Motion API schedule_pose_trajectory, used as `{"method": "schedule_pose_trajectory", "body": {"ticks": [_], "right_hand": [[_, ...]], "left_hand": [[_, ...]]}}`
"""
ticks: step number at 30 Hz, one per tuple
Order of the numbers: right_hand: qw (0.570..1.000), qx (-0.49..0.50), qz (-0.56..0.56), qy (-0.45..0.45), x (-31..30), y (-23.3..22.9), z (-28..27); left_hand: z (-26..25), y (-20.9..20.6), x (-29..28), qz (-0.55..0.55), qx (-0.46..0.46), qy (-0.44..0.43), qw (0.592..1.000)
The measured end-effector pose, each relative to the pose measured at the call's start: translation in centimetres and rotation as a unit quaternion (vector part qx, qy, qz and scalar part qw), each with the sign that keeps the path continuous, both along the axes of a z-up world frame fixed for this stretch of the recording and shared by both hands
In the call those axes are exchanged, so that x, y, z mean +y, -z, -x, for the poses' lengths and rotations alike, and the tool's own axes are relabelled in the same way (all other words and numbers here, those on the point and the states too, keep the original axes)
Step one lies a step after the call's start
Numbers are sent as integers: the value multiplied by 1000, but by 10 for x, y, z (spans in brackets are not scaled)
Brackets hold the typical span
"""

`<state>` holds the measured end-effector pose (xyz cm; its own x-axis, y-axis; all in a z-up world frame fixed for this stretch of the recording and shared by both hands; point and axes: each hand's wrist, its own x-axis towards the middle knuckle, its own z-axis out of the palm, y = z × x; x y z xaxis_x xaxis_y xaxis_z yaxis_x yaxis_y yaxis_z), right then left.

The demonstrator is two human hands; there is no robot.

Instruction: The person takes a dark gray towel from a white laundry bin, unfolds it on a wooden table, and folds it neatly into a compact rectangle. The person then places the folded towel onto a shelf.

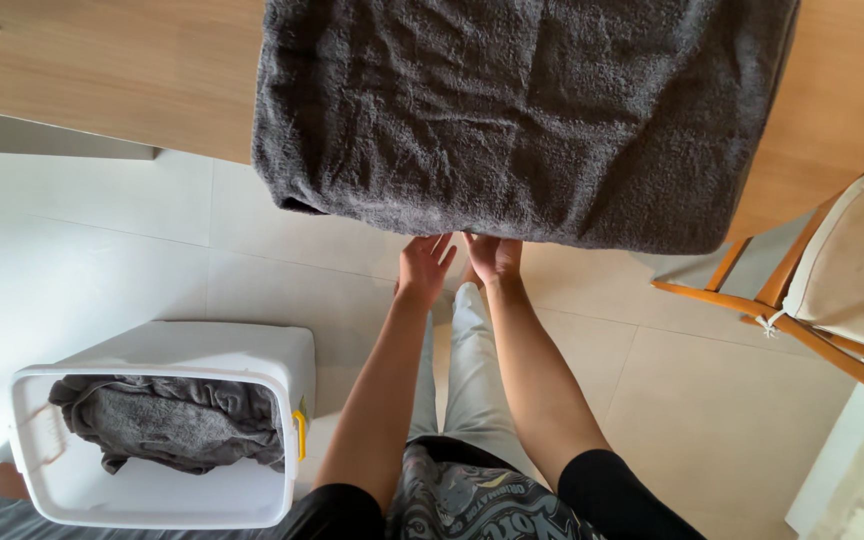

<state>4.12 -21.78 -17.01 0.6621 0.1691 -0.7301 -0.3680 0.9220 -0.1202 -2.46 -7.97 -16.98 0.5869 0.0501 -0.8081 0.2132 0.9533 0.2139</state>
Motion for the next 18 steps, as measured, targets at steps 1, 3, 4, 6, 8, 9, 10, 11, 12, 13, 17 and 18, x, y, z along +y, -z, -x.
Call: {"method": "schedule_pose_trajectory", "body": {"ticks": [1,3,4,6,8,9,10,11,12,13,17,18], "right_hand": [[1000,-1,-2,8,0,1,2],[1000,-20,0,-16,-5,2,10],[999,-37,-7,-35,-7,3,16],[998,-43,-18,-46,-14,-1,31],[999,-25,-31,-29,-14,-16,49],[998,-47,-34,-36,-16,-27,57],[996,-68,-36,-42,-18,-40,67],[994,-89,-38,-51,-21,-56,77],[998,-49,-12,-47,-23,-72,86],[999,-11,13,-45,-25,-88,91],[997,22,51,-48,-31,-145,112],[998,3,50,-48,-33,-155,114]], "left_hand": [[1,7,-5,-2,-7,9,1000],[3,23,-11,-1,-15,11,1000],[6,30,-14,0,-19,12,1000],[12,39,-21,50,-23,-21,998],[17,37,-24,102,-52,-38,993],[21,33,-24,131,-77,-37,988],[25,27,-23,159,-102,-36,981],[30,17,-23,153,-106,-47,981],[38,4,-21,146,-110,-59,981],[43,-10,-17,138,-117,-73,981],[65,-58,19,113,-152,-133,973],[68,-65,32,115,-167,-152,967]]}}
